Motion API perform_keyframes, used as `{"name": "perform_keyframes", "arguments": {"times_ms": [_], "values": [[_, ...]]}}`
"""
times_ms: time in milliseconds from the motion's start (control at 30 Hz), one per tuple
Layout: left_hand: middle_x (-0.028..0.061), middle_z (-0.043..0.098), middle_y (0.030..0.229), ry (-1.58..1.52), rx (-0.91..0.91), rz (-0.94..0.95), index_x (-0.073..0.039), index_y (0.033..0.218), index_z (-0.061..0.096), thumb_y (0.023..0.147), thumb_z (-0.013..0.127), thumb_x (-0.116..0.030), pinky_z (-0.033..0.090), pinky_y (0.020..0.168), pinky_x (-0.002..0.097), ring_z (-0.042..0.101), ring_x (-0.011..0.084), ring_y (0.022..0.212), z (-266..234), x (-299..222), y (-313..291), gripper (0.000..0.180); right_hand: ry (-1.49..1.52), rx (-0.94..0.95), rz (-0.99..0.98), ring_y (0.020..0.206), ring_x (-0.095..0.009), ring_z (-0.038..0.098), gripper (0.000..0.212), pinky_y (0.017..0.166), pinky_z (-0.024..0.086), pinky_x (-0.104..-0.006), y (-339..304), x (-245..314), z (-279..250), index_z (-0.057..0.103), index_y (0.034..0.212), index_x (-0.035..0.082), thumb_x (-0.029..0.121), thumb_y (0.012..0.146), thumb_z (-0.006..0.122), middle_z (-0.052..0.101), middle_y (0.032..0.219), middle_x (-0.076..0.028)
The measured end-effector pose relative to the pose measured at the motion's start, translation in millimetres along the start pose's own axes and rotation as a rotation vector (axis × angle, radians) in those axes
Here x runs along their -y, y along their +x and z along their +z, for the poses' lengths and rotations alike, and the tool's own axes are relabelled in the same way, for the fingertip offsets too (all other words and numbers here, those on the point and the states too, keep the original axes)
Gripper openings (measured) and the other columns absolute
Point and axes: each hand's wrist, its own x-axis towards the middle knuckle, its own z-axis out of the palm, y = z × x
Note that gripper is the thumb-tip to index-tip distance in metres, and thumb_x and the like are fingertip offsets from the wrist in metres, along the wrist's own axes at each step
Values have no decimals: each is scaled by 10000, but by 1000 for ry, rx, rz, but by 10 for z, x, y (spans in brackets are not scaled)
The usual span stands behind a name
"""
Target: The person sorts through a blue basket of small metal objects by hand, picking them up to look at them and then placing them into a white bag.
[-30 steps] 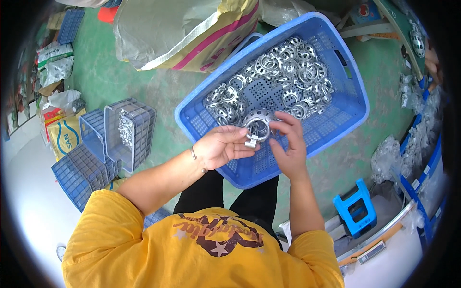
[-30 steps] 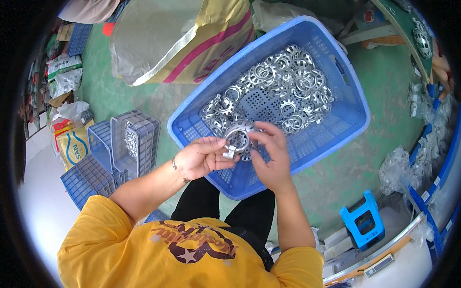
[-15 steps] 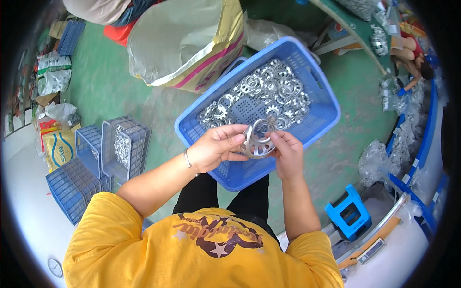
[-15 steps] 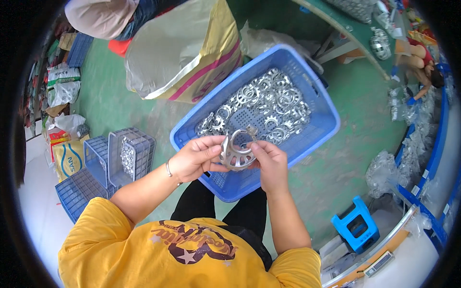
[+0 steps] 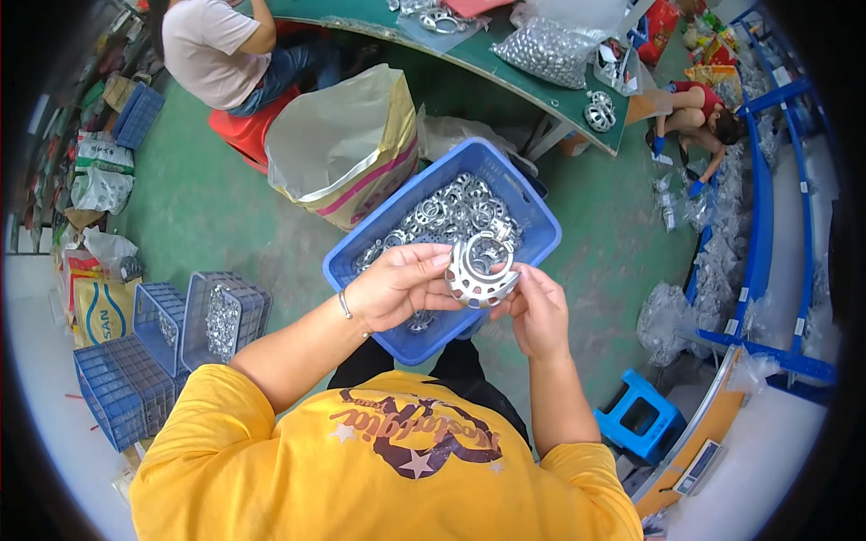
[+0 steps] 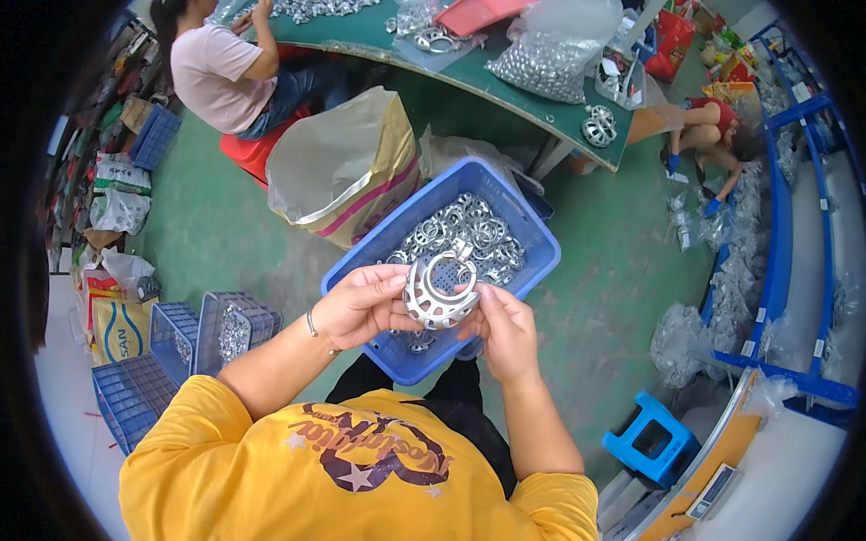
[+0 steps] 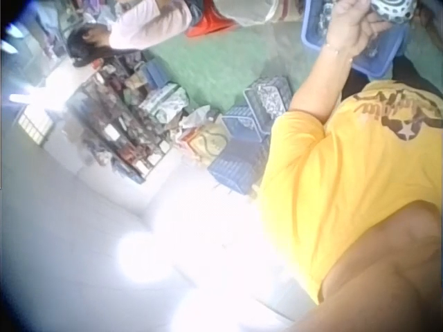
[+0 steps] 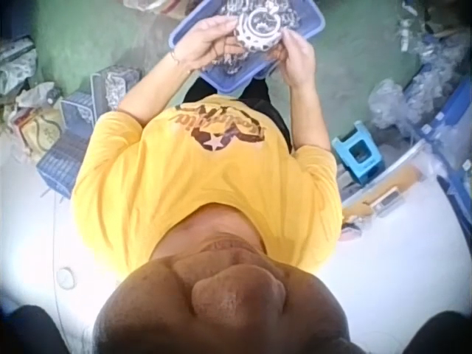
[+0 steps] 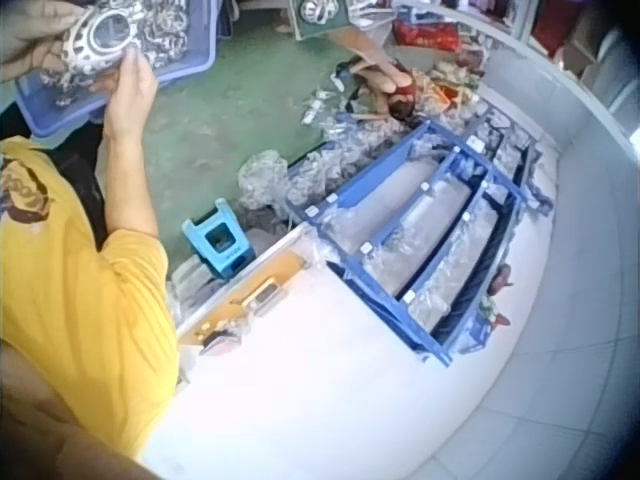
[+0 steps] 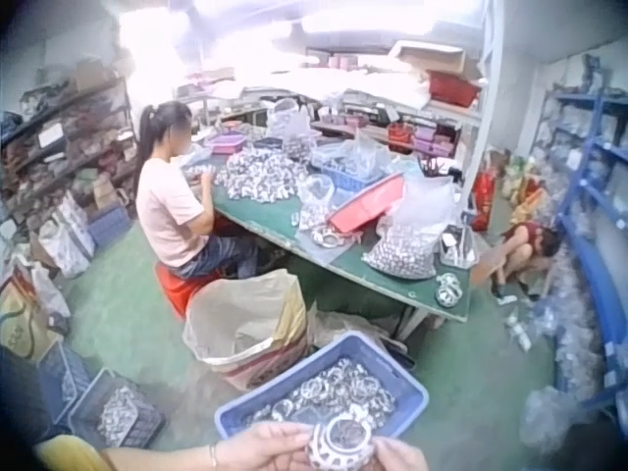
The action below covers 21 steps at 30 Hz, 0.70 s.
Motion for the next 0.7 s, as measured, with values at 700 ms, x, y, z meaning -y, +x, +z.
{"name": "perform_keyframes", "arguments": {"times_ms": [700], "values": [[113, 597, 974, 493, 16, 101, 6, 1059, 543, 821, 550, -54, 516, 749, 288, 597, 183, 884, 774, 14, -259, 246, -53, 48, -149, 720, -115, 583, 180, 592, 492, -251, -615, 430, -112, 521, 994, -7, 97, 870, 443, 585, 854, -64]]}}
